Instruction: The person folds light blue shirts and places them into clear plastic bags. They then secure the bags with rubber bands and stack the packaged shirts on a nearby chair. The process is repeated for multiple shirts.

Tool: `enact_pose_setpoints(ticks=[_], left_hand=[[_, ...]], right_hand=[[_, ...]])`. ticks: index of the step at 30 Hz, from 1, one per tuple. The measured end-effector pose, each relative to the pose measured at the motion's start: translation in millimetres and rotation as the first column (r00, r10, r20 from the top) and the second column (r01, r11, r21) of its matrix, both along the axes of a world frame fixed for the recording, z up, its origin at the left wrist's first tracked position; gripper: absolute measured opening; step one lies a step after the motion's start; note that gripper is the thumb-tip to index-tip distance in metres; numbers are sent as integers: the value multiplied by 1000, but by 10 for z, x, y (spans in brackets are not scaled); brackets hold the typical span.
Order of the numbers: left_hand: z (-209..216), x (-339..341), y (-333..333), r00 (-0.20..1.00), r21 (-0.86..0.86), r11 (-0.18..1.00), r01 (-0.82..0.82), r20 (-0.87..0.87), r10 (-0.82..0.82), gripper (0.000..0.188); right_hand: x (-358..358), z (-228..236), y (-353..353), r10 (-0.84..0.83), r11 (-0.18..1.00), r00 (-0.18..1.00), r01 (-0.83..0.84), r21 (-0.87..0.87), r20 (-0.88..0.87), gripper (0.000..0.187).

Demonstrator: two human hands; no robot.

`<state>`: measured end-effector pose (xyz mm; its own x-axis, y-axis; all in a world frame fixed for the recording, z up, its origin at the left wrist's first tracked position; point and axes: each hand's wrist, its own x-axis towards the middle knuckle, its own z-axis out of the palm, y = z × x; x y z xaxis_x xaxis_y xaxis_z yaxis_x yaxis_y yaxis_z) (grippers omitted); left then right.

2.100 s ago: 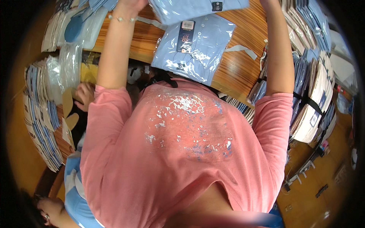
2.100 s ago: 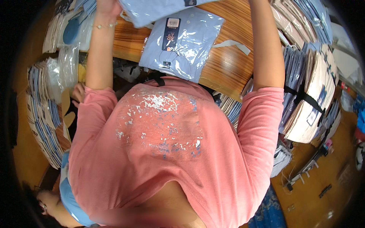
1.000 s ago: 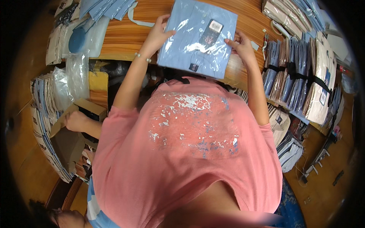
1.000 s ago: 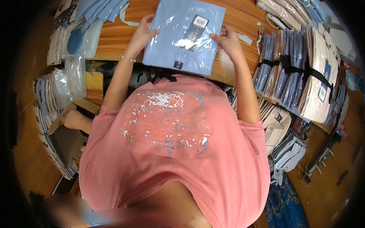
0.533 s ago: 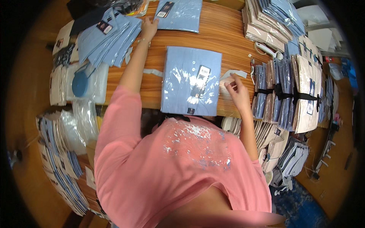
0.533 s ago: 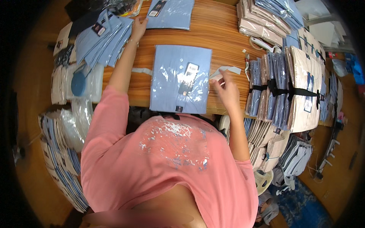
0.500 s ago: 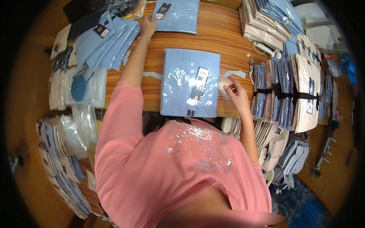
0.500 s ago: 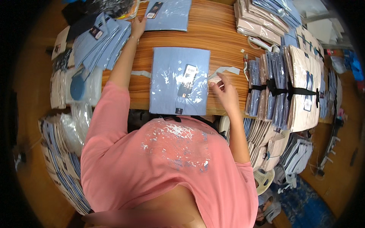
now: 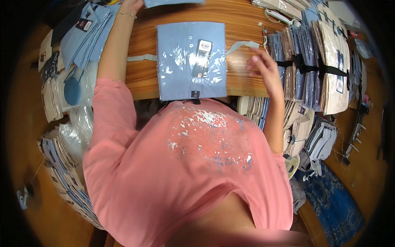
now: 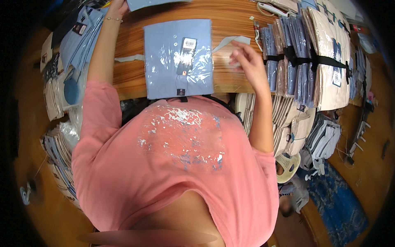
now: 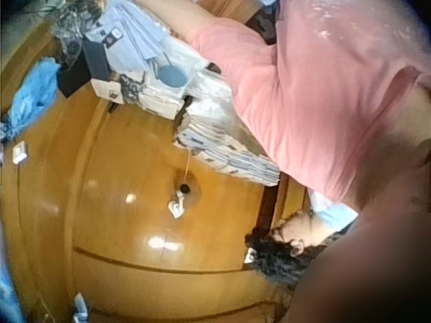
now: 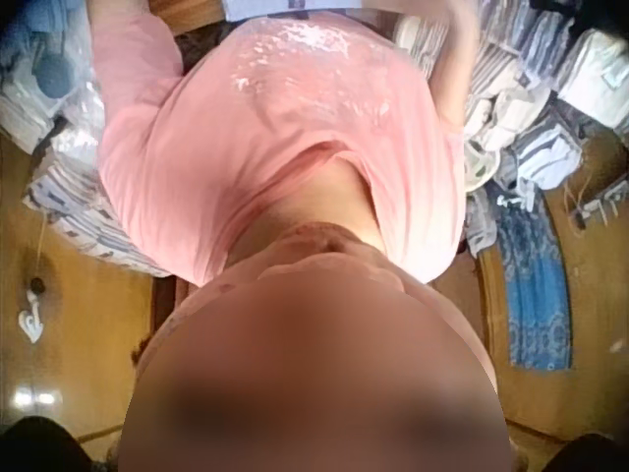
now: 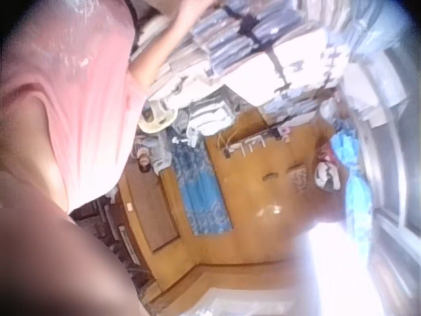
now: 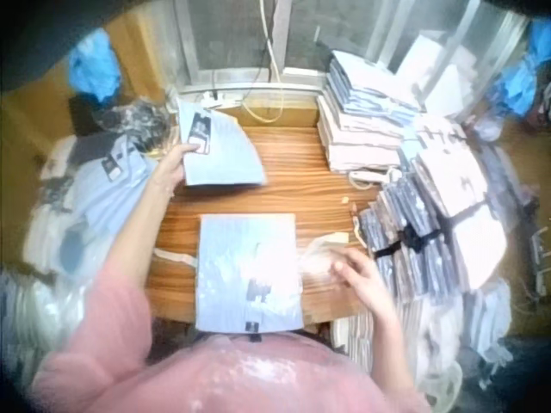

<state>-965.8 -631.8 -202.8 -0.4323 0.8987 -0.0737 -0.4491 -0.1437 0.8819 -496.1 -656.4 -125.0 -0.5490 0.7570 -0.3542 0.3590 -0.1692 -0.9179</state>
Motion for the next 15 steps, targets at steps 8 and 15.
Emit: enact_pose_setpoints(ticks=[8, 15], left_hand=[[1377, 1165, -1153, 933, 124, 981, 146, 313, -179, 36], [1393, 1736, -1683, 983, 128, 985, -115, -126, 131, 52]], right_hand=[[-1022, 206, 798, -268, 950, 694, 74, -305, -668, 62], [-1071, 594, 423, -33, 999, 724, 20, -27, -689, 43]])
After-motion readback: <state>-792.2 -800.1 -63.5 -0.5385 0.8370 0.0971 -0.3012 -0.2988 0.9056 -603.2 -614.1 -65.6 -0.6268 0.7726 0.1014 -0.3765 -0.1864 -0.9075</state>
